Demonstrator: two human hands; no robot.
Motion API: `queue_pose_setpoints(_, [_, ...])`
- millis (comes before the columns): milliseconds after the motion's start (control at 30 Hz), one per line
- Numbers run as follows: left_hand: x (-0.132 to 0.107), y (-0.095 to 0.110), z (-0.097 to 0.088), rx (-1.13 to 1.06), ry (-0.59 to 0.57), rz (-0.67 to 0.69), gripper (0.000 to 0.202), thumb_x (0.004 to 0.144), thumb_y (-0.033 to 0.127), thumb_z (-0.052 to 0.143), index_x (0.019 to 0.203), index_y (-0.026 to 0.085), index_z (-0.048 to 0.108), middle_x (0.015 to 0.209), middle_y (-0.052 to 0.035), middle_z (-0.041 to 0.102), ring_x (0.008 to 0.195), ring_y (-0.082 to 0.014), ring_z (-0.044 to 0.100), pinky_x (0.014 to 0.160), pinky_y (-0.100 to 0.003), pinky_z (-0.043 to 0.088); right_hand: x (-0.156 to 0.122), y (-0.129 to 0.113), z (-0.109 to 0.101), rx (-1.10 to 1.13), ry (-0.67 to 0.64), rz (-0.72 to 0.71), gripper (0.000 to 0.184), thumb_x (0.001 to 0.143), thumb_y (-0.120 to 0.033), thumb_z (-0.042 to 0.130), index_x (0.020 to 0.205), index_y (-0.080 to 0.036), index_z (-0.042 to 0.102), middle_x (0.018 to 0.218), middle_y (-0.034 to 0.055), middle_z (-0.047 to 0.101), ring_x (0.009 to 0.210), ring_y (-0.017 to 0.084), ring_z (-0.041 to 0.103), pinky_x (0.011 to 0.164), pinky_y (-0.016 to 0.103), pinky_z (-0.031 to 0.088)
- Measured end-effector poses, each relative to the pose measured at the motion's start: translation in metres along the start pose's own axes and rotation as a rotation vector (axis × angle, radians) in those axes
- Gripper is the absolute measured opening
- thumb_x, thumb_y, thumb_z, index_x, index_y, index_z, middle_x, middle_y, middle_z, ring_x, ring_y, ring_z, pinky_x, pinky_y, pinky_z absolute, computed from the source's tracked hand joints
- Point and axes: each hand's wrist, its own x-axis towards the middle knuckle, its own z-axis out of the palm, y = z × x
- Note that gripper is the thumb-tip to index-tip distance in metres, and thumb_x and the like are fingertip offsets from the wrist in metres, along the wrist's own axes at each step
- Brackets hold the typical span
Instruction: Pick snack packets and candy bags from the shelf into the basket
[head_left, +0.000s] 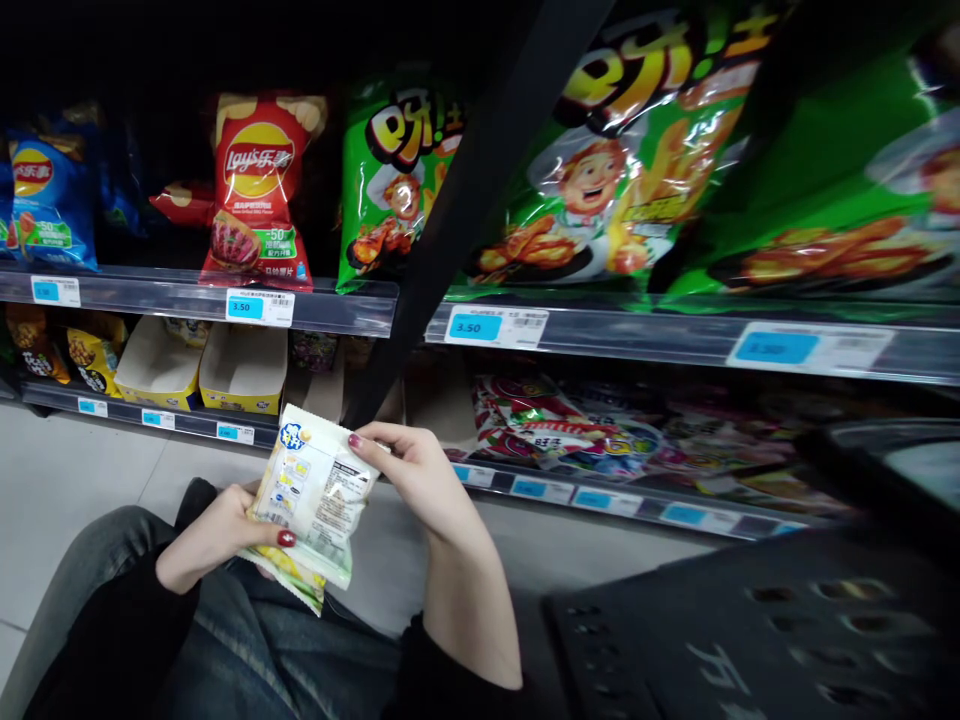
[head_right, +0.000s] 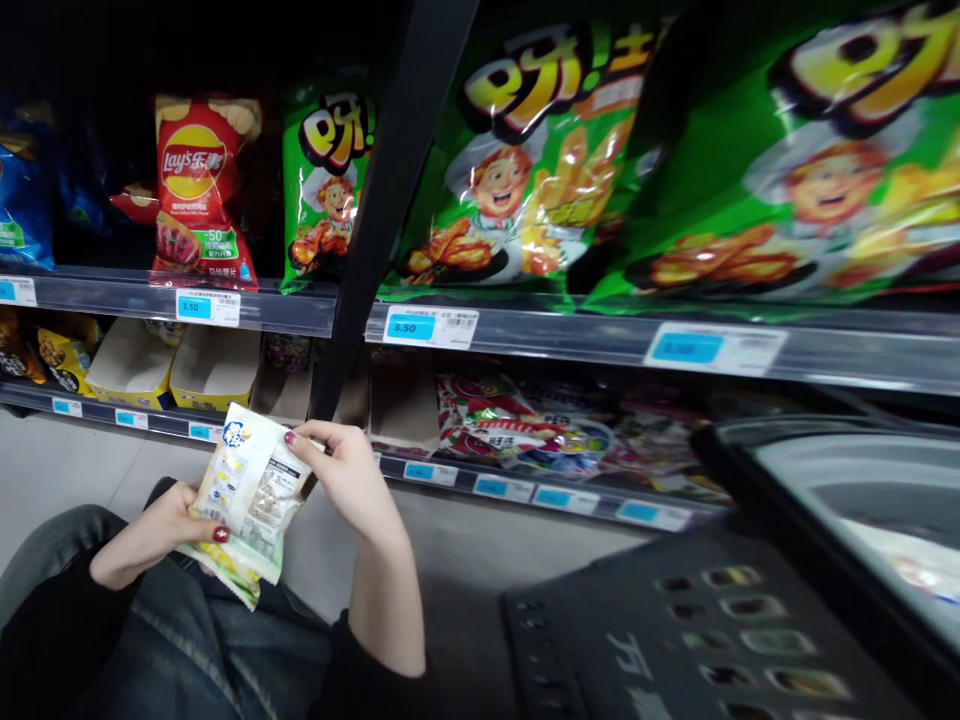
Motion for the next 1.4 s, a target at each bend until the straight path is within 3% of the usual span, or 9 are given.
queue_pose_setpoints(400, [-0.002, -0.002, -0.001, -0.008, -0.002, -0.034, 0.032, 0.053, 0.024, 0.079, 0.08, 0.009, 0.07, 0.067, -0.0054, 0.071, 0.06, -0.02, 0.065, 0.048, -0.025, 0.05, 0.006, 0.011, 0.0, 0.124, 0.006, 0.074, 0.02, 0.066, -0.032, 0.063, 0.061, -0.012, 0.063, 0.06, 0.0016, 0.056, 0.057, 0.012, 0.046, 0.053, 0.024, 0.035])
queue_pose_setpoints(533, [-0.001, -0.004, -0.003, 0.023, 0.009, -0.064, 0.027, 0.054, 0.027, 0.077, 0.074, 0.009, 0.072, 0.073, -0.0077, 0.072, 0.062, -0.0193, 0.065, 0.052, -0.026, 0.051, -0.003, 0.003, -0.005, 0.225, -0.131, 0.023, 0.029, 0.068, -0.028, 0.064, 0.093, -0.015, 0.064, 0.051, -0.0045, 0.048, 0.049, 0.009, 0.042, 0.048, 0.021, 0.033])
queue_pose_setpoints(733, [0.005, -0.005, -0.002, 0.137, 0.122, -0.018, 0.022, 0.049, 0.02, 0.077, 0.067, 0.008, 0.071, 0.065, -0.0069, 0.07, 0.058, -0.0203, 0.063, 0.051, -0.027, 0.05, -0.021, -0.02, -0.005, 0.156, -0.325, -0.02, 0.024, 0.069, -0.026, 0.062, 0.09, -0.017, 0.068, 0.061, 0.0008, 0.061, 0.049, 0.01, 0.047, 0.045, 0.02, 0.035])
queue_pose_setpoints(933, [0.016, -0.017, -0.011, 0.467, 0.465, 0.212, 0.021, 0.047, 0.02, 0.076, 0.066, 0.013, 0.072, 0.097, -0.01, 0.063, 0.091, -0.027, 0.058, 0.079, -0.034, 0.046, -0.035, -0.046, 0.004, -0.197, -0.238, -0.142, 0.028, 0.075, -0.016, 0.049, 0.091, -0.022, 0.071, 0.089, 0.0046, 0.07, 0.074, 0.019, 0.062, 0.058, 0.025, 0.046])
queue_pose_setpoints(1033, [0.019, -0.02, -0.016, 0.57, 0.525, 0.26, 0.019, 0.051, 0.023, 0.074, 0.069, 0.016, 0.073, 0.099, -0.0084, 0.058, 0.095, -0.0274, 0.055, 0.088, -0.037, 0.041, -0.04, -0.051, 0.005, -0.391, -0.119, -0.182, 0.034, 0.075, -0.012, 0.046, 0.096, -0.025, 0.069, 0.084, 0.002, 0.071, 0.065, 0.018, 0.063, 0.058, 0.026, 0.047])
queue_pose_setpoints(1133, [0.016, -0.017, -0.014, 0.636, 0.602, 0.286, 0.018, 0.054, 0.021, 0.071, 0.072, 0.019, 0.073, 0.099, -0.0072, 0.052, 0.095, -0.0266, 0.054, 0.091, -0.038, 0.04, -0.043, -0.053, 0.006, -0.478, 0.011, -0.2, 0.031, 0.075, -0.013, 0.044, 0.083, -0.023, 0.072, 0.068, 0.0007, 0.071, 0.05, 0.014, 0.058, 0.054, 0.025, 0.046])
queue_pose_setpoints(1233, [0.009, -0.01, -0.008, 0.585, 0.533, 0.356, 0.013, 0.065, 0.025, 0.063, 0.072, 0.019, 0.073, 0.098, -0.0064, 0.051, 0.097, -0.025, 0.053, 0.092, -0.036, 0.038, -0.044, -0.053, 0.009, -0.428, -0.028, -0.175, 0.029, 0.074, -0.013, 0.045, 0.082, -0.021, 0.072, 0.071, 0.0016, 0.071, 0.054, 0.015, 0.061, 0.052, 0.024, 0.047])
queue_pose_setpoints(1333, [0.003, -0.005, -0.004, 0.412, 0.376, 0.387, 0.035, 0.081, 0.039, 0.044, 0.079, 0.017, 0.071, 0.101, -0.0071, 0.051, 0.1, -0.0225, 0.051, 0.092, -0.031, 0.038, -0.042, -0.049, 0.012, -0.347, -0.157, -0.153, 0.038, 0.071, -0.009, 0.046, 0.1, -0.022, 0.067, 0.093, 0.0023, 0.07, 0.073, 0.018, 0.065, 0.06, 0.025, 0.049])
queue_pose_setpoints(1400, [0.001, -0.004, -0.004, 0.418, 0.309, 0.41, 0.042, 0.081, 0.047, 0.041, 0.081, 0.016, 0.07, 0.105, -0.0083, 0.05, 0.102, -0.023, 0.049, 0.094, -0.031, 0.036, -0.039, -0.045, 0.015, -0.376, -0.127, -0.17, 0.036, 0.071, -0.009, 0.048, 0.097, -0.023, 0.068, 0.091, 0.0018, 0.07, 0.073, 0.018, 0.064, 0.062, 0.026, 0.048])
